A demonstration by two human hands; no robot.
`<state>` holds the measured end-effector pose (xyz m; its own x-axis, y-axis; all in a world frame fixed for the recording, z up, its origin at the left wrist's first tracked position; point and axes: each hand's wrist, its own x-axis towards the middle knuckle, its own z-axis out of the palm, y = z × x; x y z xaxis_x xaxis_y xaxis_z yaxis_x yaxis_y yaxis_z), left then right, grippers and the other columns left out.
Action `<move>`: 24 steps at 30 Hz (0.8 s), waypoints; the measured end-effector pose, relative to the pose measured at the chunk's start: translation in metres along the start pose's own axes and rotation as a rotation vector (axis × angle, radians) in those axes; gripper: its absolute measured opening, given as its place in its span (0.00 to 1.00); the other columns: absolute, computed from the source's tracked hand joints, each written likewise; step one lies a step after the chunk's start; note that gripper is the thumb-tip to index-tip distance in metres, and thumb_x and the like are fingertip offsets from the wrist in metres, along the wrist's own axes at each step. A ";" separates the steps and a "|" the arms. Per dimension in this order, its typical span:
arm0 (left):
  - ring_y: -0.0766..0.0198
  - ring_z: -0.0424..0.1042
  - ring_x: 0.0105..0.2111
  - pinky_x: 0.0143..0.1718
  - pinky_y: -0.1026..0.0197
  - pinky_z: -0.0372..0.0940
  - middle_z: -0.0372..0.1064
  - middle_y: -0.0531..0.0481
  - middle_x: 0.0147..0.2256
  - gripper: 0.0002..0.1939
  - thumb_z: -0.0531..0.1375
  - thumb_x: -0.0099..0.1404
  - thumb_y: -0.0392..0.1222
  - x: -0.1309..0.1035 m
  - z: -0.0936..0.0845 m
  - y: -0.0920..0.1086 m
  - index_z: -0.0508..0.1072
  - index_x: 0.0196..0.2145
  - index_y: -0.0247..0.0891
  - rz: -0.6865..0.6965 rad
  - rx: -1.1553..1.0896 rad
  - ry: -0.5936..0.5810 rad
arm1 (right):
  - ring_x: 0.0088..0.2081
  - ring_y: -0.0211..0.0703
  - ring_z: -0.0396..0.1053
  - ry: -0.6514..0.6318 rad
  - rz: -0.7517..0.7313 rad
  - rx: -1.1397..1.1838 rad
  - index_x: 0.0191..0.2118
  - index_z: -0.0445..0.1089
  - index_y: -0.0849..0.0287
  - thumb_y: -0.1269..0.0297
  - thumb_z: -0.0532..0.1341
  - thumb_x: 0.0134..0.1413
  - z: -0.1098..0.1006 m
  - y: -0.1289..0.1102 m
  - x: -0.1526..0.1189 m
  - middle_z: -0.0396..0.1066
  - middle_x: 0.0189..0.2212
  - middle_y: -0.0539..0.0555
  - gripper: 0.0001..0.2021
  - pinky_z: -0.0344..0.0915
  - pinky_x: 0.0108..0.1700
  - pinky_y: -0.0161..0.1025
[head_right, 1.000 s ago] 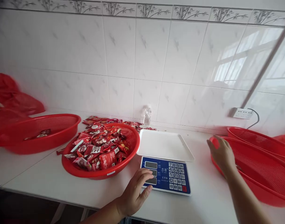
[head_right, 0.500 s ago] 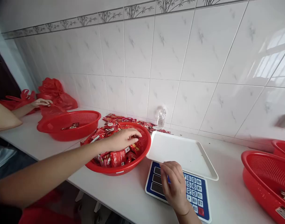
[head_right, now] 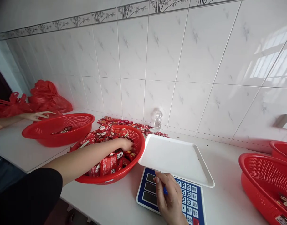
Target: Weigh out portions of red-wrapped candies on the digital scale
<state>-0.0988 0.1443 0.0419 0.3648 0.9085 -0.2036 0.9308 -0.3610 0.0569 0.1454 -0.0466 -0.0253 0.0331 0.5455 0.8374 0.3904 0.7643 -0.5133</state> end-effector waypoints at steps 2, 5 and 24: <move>0.52 0.74 0.32 0.36 0.56 0.67 0.77 0.41 0.35 0.19 0.61 0.54 0.56 0.003 -0.004 -0.001 0.78 0.33 0.38 0.005 0.002 -0.083 | 0.27 0.40 0.71 0.011 0.006 0.015 0.45 0.70 0.53 0.72 0.59 0.55 0.000 -0.001 0.000 0.72 0.27 0.50 0.13 0.66 0.29 0.36; 0.54 0.74 0.35 0.37 0.59 0.66 0.76 0.44 0.38 0.20 0.58 0.57 0.56 0.003 -0.018 -0.007 0.77 0.39 0.40 0.026 -0.012 -0.114 | 0.27 0.41 0.72 -0.010 0.020 0.030 0.45 0.71 0.53 0.73 0.60 0.55 0.000 -0.003 -0.001 0.74 0.28 0.51 0.12 0.67 0.29 0.36; 0.40 0.68 0.48 0.47 0.51 0.64 0.66 0.29 0.53 0.44 0.65 0.46 0.61 0.003 -0.004 0.019 0.67 0.55 0.30 -0.096 0.067 -0.205 | 0.27 0.39 0.72 -0.049 0.026 -0.011 0.44 0.69 0.54 0.73 0.58 0.58 0.000 -0.006 0.000 0.74 0.29 0.50 0.10 0.68 0.28 0.33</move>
<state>-0.0799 0.1413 0.0460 0.2559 0.8804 -0.3992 0.9551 -0.2940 -0.0363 0.1429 -0.0509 -0.0226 -0.0020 0.5813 0.8137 0.3997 0.7463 -0.5322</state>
